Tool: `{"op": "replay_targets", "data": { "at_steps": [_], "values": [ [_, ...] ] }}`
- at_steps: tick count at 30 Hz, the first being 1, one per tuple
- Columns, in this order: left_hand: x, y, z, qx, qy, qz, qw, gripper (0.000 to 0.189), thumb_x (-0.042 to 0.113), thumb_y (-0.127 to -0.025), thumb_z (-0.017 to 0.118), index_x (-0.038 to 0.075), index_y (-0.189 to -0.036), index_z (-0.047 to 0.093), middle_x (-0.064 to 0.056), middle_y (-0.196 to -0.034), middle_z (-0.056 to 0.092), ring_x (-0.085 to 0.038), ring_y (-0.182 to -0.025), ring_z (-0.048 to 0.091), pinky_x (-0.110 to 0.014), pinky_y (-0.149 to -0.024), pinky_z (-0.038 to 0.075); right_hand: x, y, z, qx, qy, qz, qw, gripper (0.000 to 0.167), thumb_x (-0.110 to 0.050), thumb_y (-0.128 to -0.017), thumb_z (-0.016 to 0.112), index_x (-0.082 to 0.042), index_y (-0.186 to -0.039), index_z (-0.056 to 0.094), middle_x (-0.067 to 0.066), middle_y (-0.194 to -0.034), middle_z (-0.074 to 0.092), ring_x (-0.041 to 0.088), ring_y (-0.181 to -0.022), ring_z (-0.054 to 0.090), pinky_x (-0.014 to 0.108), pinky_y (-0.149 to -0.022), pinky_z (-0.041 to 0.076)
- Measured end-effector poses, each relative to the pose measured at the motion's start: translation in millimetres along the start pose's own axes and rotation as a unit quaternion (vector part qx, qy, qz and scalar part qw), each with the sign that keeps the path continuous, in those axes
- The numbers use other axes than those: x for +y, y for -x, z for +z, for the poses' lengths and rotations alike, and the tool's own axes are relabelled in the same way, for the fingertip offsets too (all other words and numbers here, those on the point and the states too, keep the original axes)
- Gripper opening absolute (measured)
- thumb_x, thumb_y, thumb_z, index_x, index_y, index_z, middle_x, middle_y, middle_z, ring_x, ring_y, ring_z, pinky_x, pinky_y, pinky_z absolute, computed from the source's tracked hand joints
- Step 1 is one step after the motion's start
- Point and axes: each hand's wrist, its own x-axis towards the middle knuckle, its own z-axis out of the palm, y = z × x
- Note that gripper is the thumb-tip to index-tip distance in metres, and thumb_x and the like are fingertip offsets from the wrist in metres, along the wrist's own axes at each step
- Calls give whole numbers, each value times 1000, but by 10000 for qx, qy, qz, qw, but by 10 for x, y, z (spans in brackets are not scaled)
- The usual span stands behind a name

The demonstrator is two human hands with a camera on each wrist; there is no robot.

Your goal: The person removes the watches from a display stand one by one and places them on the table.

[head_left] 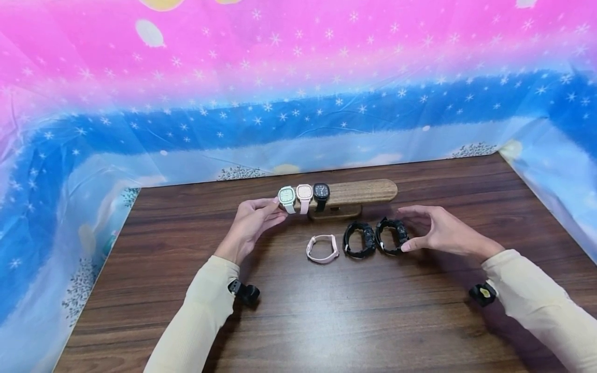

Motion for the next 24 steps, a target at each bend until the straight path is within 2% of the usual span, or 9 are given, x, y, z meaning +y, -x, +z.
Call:
{"op": "replay_targets", "data": {
  "at_steps": [7, 15, 20, 24],
  "values": [
    [-4, 0, -4, 12, 9, 11, 10000, 35, 6, -104, 56, -13, -134, 55, -16, -104, 66, -25, -97, 71, -31, -92, 57, 17, -64, -104, 155, -347, 364, 9986, 85, -36, -85, 84, 2, -149, 43, 22, -147, 51, 41, -133, 50, 60, -106, 44],
    [1, 15, -7, -4, 42, 17, 10000, 37, 7, -104, 56, -15, -134, 53, -17, -104, 66, -20, -90, 71, -31, -92, 57, 9, -167, -151, 351, -1042, 551, 9924, 82, -28, -91, 79, 5, -153, 35, 27, -145, 50, 43, -130, 53, 50, -101, 49],
    [4, 20, -4, 5, 33, 4, 10000, 37, 7, -104, 56, -14, -134, 53, -18, -106, 66, -20, -90, 71, -31, -92, 57, -16, -231, -166, 522, -1188, 726, 9889, 80, -33, -91, 79, 2, -151, 40, 24, -144, 53, 38, -127, 58, 42, -100, 52],
    [2, 19, -7, 3, 55, 15, 10000, 36, 6, -104, 56, -14, -134, 53, -18, -106, 66, -20, -91, 72, -31, -91, 58, -26, -292, -172, 630, -1273, 837, 9863, 77, -36, -91, 78, 0, -149, 44, 21, -147, 51, 33, -125, 60, 31, -99, 52]
  ]
}}
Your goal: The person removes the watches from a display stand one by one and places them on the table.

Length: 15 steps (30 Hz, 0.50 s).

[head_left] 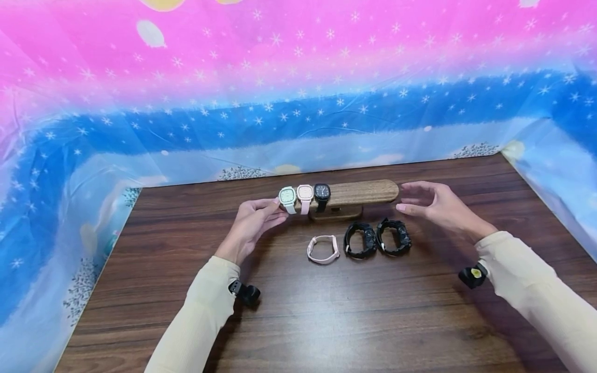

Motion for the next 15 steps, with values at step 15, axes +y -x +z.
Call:
{"op": "replay_targets", "data": {
  "at_steps": [15],
  "values": [
    [2, -2, 3, 15, 84, -6, 10000, 37, 7, -104, 57, -14, -134, 53, -14, -99, 68, -20, -89, 72, -32, -91, 58, -88, -178, 45, 180, -454, -6, 9988, 68, -28, -95, 75, 3, -147, 46, 24, -141, 55, 20, -108, 69, 21, -90, 55]
  ]
}}
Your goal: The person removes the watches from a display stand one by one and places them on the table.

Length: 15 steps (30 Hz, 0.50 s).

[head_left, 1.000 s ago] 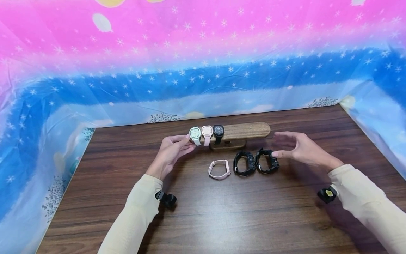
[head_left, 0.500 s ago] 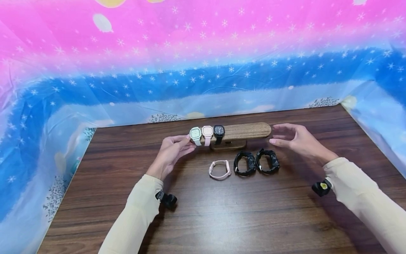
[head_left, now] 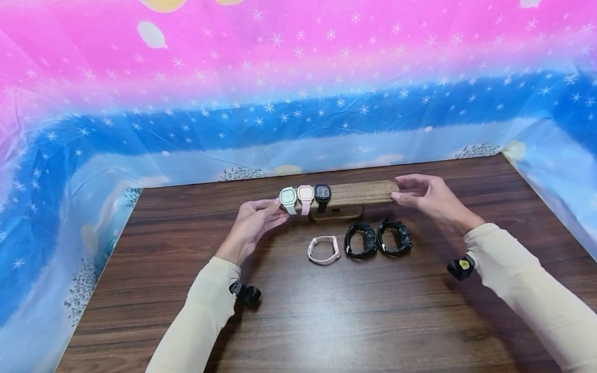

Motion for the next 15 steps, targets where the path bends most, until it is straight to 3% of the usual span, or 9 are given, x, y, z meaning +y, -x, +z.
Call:
{"op": "replay_targets", "data": {
  "at_steps": [8, 15],
  "values": [
    [-8, -1, -1, 5, -38, -22, 10000, 38, 8, -104, 57, -14, -135, 53, -16, -104, 67, -23, -93, 72, -33, -93, 57, -8, -49, 66, 16, -884, 5, 9961, 59, -10, -95, 72, 9, -144, 46, 30, -136, 52, 10, -95, 72, 35, -93, 56],
    [-6, 3, 1, 21, -3, -12, 10000, 37, 9, -104, 57, -12, -134, 54, -16, -101, 68, -22, -91, 72, -33, -91, 58, -33, -59, 79, 72, -552, -26, 9984, 55, -13, -96, 73, 7, -142, 50, 30, -130, 58, 21, -98, 73, 40, -91, 57]
  ]
}}
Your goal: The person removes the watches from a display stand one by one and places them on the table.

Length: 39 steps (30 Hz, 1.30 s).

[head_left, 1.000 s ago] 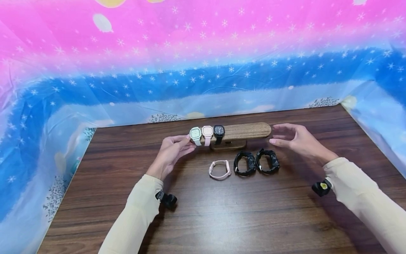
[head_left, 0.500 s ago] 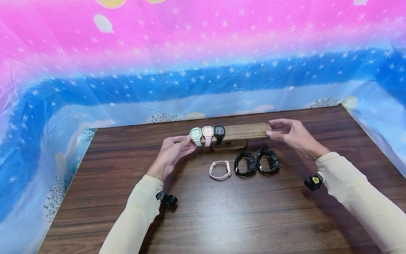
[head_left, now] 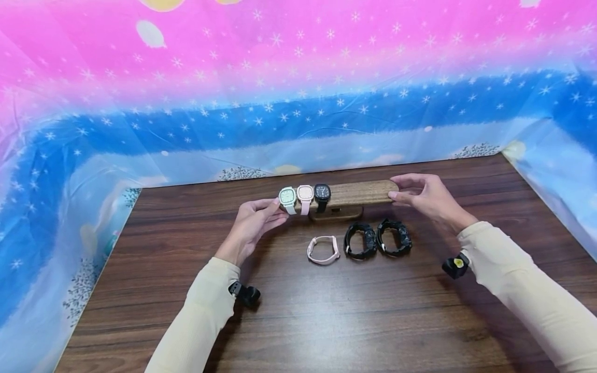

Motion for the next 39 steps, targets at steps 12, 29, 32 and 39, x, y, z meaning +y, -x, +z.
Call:
{"op": "replay_targets", "data": {
  "at_steps": [12, 29, 32, 39],
  "values": [
    [-6, 17, -23, 25, -242, -55, 9997, 41, 15, -105, 57, -8, -139, 52, -29, -122, 63, -35, -112, 67, -38, -97, 55, -12, 1, 2, 74, 151, 44, 9998, 55, -16, -95, 74, 6, -140, 53, 29, -128, 62, 25, -97, 74, 37, -89, 58],
    [-21, -5, -148, -377, -407, 737, 9957, 52, 7, -100, 64, -1, -148, 46, -20, -144, 51, -25, -123, 59, -38, -108, 47, -16, -7, 9, 130, 182, 110, 9997, 53, -14, -95, 74, 6, -140, 54, 27, -126, 62, 21, -94, 74, 35, -88, 59],
    [-32, -22, -158, -572, -331, 865, 9941, 56, 4, -99, 64, -1, -150, 43, -19, -147, 48, -26, -126, 57, -36, -108, 47, -4, -17, 5, 80, 145, 116, 9998, 54, -13, -95, 73, 7, -141, 52, 27, -125, 59, 19, -94, 74, 35, -88, 59],
    [-57, -82, -120, -716, -900, 1201, 9861, 65, 0, -91, 72, 4, -151, 45, -12, -151, 47, -29, -132, 53, -34, -106, 49, 25, -29, -5, 105, 181, 137, 9997, 54, -13, -95, 73, 6, -141, 52, 26, -125, 60, 19, -93, 74, 34, -87, 59]
  ]
}}
